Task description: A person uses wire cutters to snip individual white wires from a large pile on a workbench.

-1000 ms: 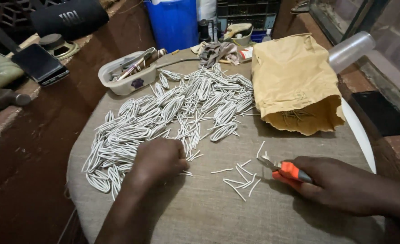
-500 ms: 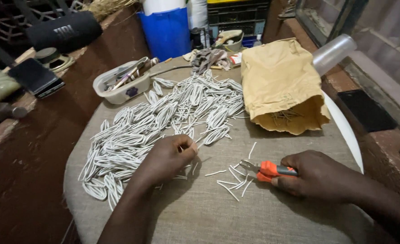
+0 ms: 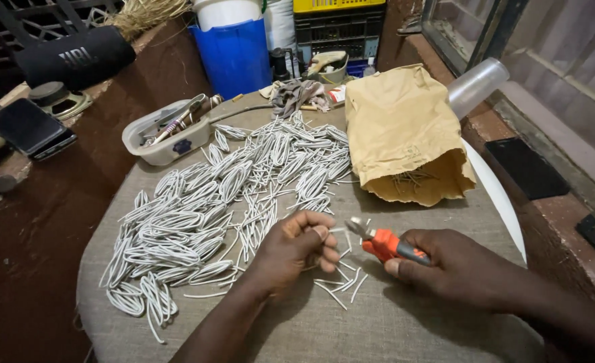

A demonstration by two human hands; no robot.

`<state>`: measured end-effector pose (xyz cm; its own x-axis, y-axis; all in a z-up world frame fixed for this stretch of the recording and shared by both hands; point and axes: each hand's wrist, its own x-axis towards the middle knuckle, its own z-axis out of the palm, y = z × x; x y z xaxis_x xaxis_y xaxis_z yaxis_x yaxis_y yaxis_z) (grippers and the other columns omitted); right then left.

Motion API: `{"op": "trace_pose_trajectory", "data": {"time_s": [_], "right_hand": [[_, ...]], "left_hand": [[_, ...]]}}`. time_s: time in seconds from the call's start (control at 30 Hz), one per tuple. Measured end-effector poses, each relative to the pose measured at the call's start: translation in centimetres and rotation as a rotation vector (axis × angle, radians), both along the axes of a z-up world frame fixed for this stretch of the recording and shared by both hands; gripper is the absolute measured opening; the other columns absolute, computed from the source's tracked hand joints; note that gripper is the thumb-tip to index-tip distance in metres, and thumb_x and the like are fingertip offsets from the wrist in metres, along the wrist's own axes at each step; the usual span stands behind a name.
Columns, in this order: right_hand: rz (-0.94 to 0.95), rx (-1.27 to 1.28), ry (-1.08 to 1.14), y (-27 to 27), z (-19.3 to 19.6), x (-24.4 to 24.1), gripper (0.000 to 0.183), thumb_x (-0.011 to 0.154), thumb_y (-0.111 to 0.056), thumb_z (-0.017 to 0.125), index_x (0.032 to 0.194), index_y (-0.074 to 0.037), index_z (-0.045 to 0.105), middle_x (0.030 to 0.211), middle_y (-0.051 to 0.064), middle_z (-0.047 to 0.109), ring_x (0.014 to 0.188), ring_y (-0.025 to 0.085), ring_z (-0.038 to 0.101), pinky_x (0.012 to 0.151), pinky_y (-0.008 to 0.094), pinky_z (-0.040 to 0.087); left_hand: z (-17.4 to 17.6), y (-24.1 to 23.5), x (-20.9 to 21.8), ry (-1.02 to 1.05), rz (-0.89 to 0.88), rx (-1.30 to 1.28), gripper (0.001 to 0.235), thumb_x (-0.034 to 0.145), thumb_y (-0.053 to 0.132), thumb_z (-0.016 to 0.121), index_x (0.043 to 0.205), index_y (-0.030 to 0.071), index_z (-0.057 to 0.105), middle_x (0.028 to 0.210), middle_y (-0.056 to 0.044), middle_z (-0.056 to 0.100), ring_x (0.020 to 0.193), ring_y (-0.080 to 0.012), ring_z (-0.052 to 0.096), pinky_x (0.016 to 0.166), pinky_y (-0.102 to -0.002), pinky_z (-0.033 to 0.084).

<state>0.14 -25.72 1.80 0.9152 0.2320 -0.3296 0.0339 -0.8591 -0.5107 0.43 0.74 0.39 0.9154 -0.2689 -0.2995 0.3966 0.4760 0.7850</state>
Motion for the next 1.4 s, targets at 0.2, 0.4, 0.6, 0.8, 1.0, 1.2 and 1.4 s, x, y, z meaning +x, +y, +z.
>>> {"op": "trace_pose_trajectory", "data": {"time_s": [0.2,0.4,0.6,0.8,1.0,1.2,1.4], "right_hand": [[0.001,-0.162,-0.053,0.5,0.3,-0.6,0.038,0.093,-0.064,0.071,0.083,-0.027,0.071,0.075,-0.008,0.076,0.071,0.011,0.068,0.071,0.03,0.047],[-0.031,-0.174,-0.056,1.1,0.4,-0.6,0.034,0.093,-0.062,0.068,0.088,-0.029,0.073,0.079,-0.008,0.077,0.074,0.012,0.069,0.073,0.031,0.048],[-0.078,0.201,0.055,0.2,-1.1,-0.4,0.033,0.096,-0.043,0.08,0.082,-0.015,0.07,0.073,0.0,0.068,0.067,0.013,0.06,0.067,0.031,0.047],[0.0,0.299,0.073,-0.3,-1.4,-0.3,0.028,0.098,-0.04,0.078,0.09,-0.014,0.073,0.084,0.0,0.067,0.077,0.014,0.062,0.074,0.031,0.048],[0.107,0.218,-0.034,-0.7,-1.6,0.0,0.028,0.099,-0.044,0.074,0.089,-0.019,0.07,0.08,-0.004,0.066,0.075,0.011,0.061,0.072,0.03,0.048],[0.156,0.146,-0.113,-0.5,-2.0,-0.1,0.026,0.099,-0.045,0.072,0.088,-0.022,0.068,0.082,-0.006,0.068,0.075,0.011,0.064,0.073,0.03,0.05],[0.219,0.183,-0.286,-0.8,-3.7,0.1,0.021,0.098,-0.042,0.072,0.091,-0.023,0.065,0.086,-0.007,0.067,0.074,0.012,0.065,0.071,0.032,0.05]], "left_hand": [[2.6,-2.1,-1.0,0.101,0.239,0.033,0.017,0.103,-0.01,0.063,0.115,0.001,0.067,0.092,-0.019,0.071,0.071,-0.0245,0.065,0.065,-0.034,0.056],[-0.8,-3.1,-0.8,-0.032,0.127,-0.112,0.019,0.1,-0.016,0.063,0.11,0.0,0.06,0.087,-0.023,0.074,0.07,-0.0267,0.071,0.062,-0.034,0.057],[-0.6,-2.7,-1.0,0.008,0.06,-0.129,0.023,0.098,-0.016,0.064,0.108,0.002,0.056,0.089,-0.028,0.077,0.072,-0.0315,0.075,0.062,-0.037,0.059],[-2.8,-2.1,0.0,-0.178,-0.059,-0.13,0.016,0.103,-0.008,0.064,0.107,0.001,0.052,0.091,-0.031,0.077,0.073,-0.0338,0.078,0.062,-0.052,0.067],[-3.9,-1.7,0.5,-0.19,-0.077,-0.054,0.01,0.105,-0.003,0.062,0.111,0.001,0.056,0.09,-0.03,0.077,0.071,-0.034,0.078,0.065,-0.04,0.065],[-2.4,-1.6,0.1,-0.158,-0.088,0.013,0.009,0.106,-0.003,0.062,0.109,0.002,0.055,0.09,-0.028,0.078,0.068,-0.0315,0.077,0.057,-0.041,0.065],[-2.9,-1.8,0.3,-0.145,-0.118,0.044,0.014,0.105,-0.006,0.06,0.102,0.005,0.051,0.085,-0.027,0.078,0.064,-0.031,0.076,0.054,-0.033,0.062]]}}
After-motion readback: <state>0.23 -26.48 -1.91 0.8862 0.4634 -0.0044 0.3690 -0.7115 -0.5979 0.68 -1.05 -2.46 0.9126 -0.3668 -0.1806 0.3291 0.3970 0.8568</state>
